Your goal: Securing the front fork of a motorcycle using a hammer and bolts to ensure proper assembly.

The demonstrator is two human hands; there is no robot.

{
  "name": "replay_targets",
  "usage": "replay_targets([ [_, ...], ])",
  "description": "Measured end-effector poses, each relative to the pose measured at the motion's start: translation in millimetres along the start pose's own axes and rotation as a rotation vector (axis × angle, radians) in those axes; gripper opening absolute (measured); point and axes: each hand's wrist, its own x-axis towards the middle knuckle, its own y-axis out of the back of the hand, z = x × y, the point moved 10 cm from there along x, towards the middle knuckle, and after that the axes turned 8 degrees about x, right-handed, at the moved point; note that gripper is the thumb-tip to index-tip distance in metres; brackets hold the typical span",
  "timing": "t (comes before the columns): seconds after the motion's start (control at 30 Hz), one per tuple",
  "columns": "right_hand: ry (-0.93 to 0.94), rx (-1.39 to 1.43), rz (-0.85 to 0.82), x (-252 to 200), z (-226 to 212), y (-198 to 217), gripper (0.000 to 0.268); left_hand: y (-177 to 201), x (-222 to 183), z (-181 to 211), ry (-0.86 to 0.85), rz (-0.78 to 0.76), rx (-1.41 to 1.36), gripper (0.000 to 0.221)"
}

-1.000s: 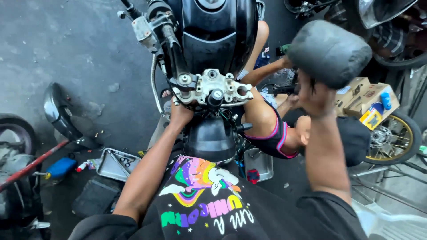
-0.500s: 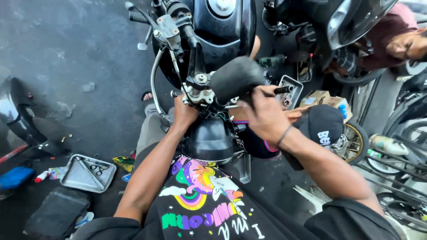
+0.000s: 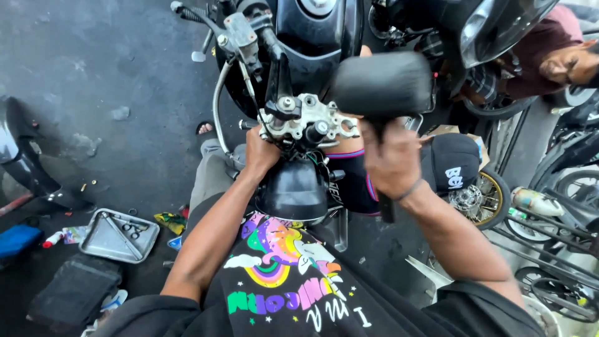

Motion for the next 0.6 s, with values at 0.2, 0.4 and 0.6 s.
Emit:
replay_targets([
  [0.2, -0.244, 0.299, 0.086, 25, 6, 31, 0.039, -3, 19, 5, -0.062, 0.021, -0.031, 0.022],
  [0.4, -0.306, 0.406, -0.011, 12, 12, 7, 0.026, -5, 14, 3, -0.035, 0.001, -0.031, 0.024],
  [0.6, -0.092, -0.033, -0.004, 32, -21, 27, 0.026, 5, 4, 11, -0.04, 0.008, -0.029, 0.022],
])
